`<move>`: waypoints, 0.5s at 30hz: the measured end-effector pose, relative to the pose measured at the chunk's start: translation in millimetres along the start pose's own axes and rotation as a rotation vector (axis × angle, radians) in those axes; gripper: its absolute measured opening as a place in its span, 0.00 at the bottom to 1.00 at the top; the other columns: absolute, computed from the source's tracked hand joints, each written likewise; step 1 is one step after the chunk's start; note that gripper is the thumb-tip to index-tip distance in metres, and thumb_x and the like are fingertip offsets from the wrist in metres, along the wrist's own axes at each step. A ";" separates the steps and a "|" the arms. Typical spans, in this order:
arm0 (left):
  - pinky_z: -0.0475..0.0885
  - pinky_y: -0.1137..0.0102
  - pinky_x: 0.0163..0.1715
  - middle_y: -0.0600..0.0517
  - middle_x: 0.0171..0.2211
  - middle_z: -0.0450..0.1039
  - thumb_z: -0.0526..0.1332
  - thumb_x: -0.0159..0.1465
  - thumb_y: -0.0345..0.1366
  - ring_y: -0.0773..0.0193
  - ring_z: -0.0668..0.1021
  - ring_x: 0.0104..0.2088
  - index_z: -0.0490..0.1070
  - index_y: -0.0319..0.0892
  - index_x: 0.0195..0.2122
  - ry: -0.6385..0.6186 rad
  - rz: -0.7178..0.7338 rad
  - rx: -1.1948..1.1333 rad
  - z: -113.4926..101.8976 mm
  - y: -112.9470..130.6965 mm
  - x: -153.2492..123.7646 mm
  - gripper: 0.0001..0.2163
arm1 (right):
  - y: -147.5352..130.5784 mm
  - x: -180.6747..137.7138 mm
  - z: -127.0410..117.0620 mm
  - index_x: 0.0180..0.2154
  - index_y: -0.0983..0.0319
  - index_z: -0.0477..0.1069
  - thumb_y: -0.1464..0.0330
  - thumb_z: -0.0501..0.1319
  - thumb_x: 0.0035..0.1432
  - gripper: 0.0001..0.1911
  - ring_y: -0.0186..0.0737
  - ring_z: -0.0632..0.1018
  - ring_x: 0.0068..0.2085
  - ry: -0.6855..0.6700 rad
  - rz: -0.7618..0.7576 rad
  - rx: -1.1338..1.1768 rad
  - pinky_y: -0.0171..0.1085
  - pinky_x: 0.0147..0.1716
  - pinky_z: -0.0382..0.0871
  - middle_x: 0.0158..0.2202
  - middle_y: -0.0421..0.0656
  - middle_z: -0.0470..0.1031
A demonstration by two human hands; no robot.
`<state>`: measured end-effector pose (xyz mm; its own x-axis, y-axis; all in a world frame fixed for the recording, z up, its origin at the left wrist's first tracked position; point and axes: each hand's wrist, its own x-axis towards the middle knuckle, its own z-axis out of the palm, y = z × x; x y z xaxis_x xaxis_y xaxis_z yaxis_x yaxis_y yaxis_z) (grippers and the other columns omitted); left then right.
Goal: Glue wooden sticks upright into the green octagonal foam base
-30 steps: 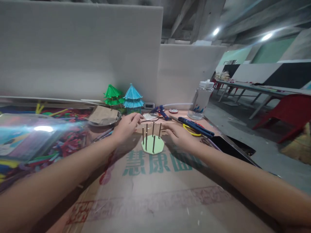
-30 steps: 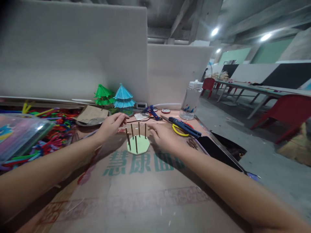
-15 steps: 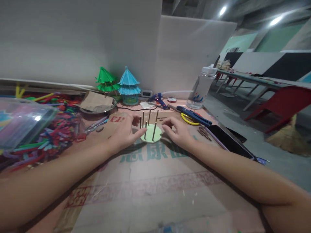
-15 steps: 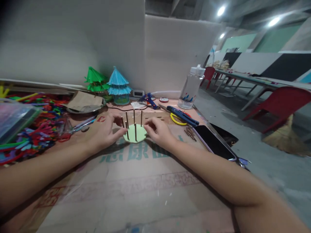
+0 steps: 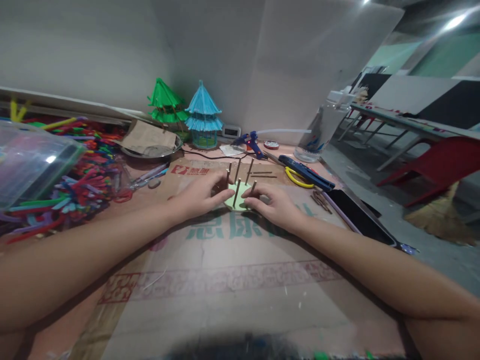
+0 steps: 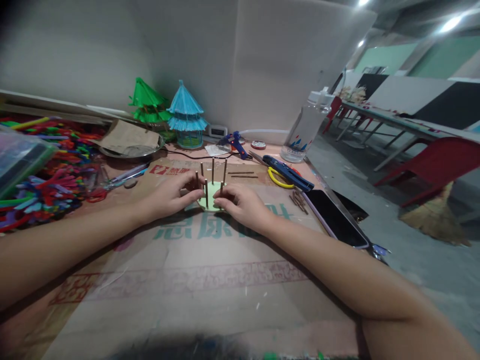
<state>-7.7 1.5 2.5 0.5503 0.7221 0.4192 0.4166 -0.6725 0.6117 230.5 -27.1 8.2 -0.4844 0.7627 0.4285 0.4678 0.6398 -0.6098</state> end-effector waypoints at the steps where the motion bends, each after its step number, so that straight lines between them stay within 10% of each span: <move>1: 0.72 0.67 0.35 0.50 0.36 0.76 0.57 0.68 0.45 0.60 0.78 0.35 0.69 0.41 0.44 0.002 0.005 0.013 -0.3 0.1 0.1 0.12 | -0.7 0.0 -0.8 0.35 0.61 0.75 0.68 0.61 0.64 0.06 0.39 0.78 0.35 -0.007 0.013 0.003 0.37 0.38 0.69 0.33 0.42 0.81; 15: 0.70 0.65 0.35 0.48 0.37 0.78 0.55 0.68 0.47 0.57 0.79 0.36 0.72 0.41 0.41 -0.017 0.011 0.123 0.0 -3.9 1.0 0.15 | 4.0 1.8 -0.5 0.32 0.61 0.72 0.68 0.60 0.63 0.06 0.37 0.76 0.32 -0.033 0.072 -0.021 0.35 0.34 0.67 0.30 0.41 0.78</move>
<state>-8.8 4.8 0.6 0.5672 0.7122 0.4136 0.4951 -0.6962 0.5198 231.8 -23.1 6.9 -0.4729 0.8033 0.3622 0.5175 0.5858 -0.6237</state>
